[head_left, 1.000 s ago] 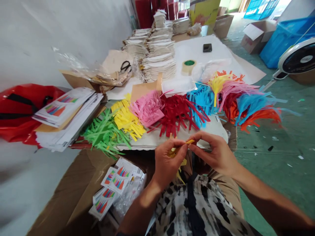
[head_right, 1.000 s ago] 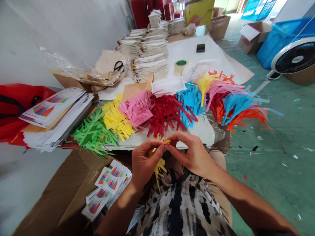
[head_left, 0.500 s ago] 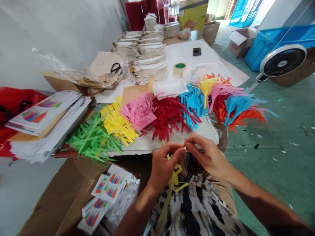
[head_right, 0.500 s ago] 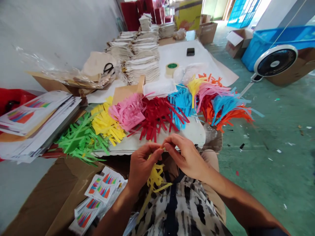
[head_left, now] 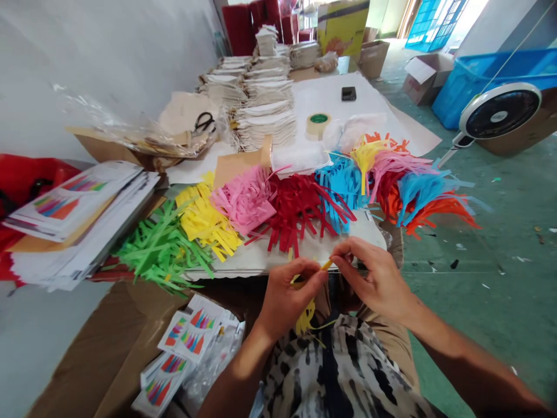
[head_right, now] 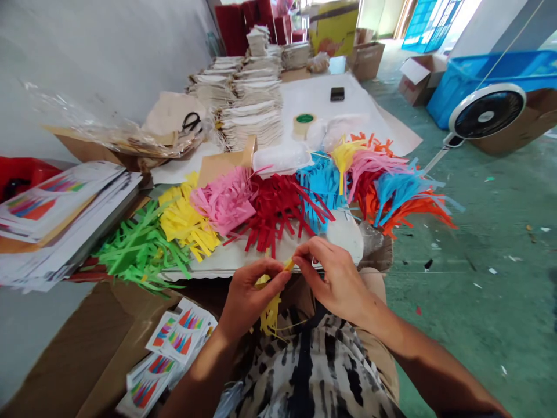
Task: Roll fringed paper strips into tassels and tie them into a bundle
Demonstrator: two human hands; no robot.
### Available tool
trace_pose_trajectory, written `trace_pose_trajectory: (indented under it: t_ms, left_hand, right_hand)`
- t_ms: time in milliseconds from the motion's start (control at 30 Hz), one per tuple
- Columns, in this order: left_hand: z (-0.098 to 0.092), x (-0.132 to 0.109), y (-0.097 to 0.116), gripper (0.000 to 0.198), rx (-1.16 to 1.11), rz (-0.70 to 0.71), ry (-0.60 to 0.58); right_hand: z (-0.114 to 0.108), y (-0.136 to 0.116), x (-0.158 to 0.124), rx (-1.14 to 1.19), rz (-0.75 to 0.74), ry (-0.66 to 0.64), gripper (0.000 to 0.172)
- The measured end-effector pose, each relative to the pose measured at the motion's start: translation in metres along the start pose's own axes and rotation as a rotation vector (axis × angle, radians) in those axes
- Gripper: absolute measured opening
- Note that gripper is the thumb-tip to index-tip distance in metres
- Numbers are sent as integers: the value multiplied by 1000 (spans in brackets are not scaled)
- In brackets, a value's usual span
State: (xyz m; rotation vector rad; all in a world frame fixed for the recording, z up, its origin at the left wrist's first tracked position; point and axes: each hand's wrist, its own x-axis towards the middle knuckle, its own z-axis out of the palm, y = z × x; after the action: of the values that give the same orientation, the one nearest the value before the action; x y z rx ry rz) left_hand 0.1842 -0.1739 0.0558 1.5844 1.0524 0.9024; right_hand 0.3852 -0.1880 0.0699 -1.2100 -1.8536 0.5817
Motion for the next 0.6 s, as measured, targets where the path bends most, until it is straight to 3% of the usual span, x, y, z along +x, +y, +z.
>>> trace_pose_trajectory:
  t_ms: [133, 267, 333, 433, 500, 600]
  left_hand:
    - [-1, 1, 0, 23, 50, 3, -64]
    - [-3, 2, 2, 28, 9, -42, -125]
    - [-3, 3, 3, 29, -40, -77, -122]
    - [-1, 5, 3, 29, -108, -83, -128]
    - [0, 8, 2, 28, -106, -66, -147]
    - [-2, 12, -4, 25, 16, -16, -167]
  right_hand:
    - [-10, 3, 3, -20, 16, 41, 9]
    - [-14, 7, 6, 50, 128, 144, 15]
    - [-12, 8, 7, 153, 191, 87, 19]
    - [-7, 12, 8, 247, 251, -132, 26]
    - [-8, 19, 10, 260, 296, -210, 28]
    - [-22, 32, 18, 266, 281, -71, 37]
